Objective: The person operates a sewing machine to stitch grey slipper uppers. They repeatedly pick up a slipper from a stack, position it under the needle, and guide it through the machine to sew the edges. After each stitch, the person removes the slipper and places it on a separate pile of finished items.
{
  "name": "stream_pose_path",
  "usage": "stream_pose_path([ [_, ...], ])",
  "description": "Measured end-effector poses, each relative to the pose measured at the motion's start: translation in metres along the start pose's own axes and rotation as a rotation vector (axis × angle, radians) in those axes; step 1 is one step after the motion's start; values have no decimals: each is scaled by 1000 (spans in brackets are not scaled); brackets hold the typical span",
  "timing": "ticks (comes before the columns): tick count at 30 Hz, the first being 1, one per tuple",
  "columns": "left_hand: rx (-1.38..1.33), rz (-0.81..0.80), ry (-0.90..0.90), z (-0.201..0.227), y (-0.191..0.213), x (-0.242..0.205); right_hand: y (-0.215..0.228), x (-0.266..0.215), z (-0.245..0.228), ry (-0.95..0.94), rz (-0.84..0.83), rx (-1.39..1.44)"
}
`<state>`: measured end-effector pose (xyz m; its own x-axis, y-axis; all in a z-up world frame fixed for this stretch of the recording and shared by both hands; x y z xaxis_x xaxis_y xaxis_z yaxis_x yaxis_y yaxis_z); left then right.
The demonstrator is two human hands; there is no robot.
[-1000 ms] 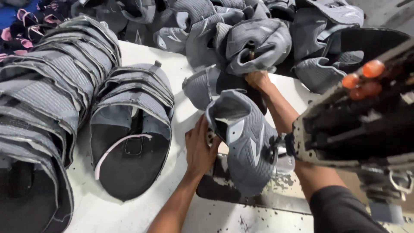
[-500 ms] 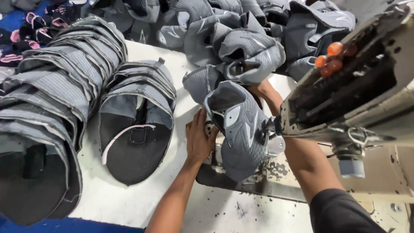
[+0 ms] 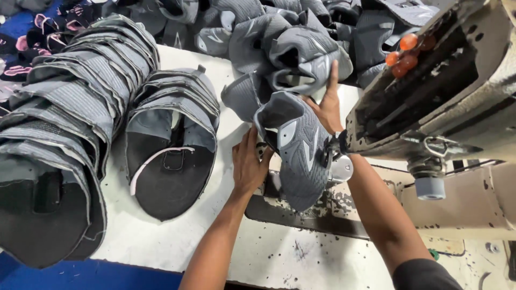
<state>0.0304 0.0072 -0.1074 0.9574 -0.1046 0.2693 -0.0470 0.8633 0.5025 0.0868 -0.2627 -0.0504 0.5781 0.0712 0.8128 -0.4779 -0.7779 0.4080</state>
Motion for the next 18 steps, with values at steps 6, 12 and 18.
stream_pose_path([
  [6, 66, 15, -42, -4, -5, 2, -17, 29, 56, -282, 41, 48],
  [12, 116, -48, -11, -11, -14, 4, -25, 40, 128, -475, -52, -25],
  [18, 164, 26, -24, -5, -11, 1, -5, 12, 92, -527, -88, -101],
])
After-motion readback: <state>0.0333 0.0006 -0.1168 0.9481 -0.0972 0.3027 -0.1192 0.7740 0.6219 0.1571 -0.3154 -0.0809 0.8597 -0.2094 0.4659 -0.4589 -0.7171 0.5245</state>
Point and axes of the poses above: each hand's wrist, its own x-axis towards the middle knuckle, its own y-axis out of the back of the hand, z = x × y, the point moved 5 cm from there along x, towards the middle knuckle, and after that the axes turned 14 degrees about y, right-handed, at the moved point
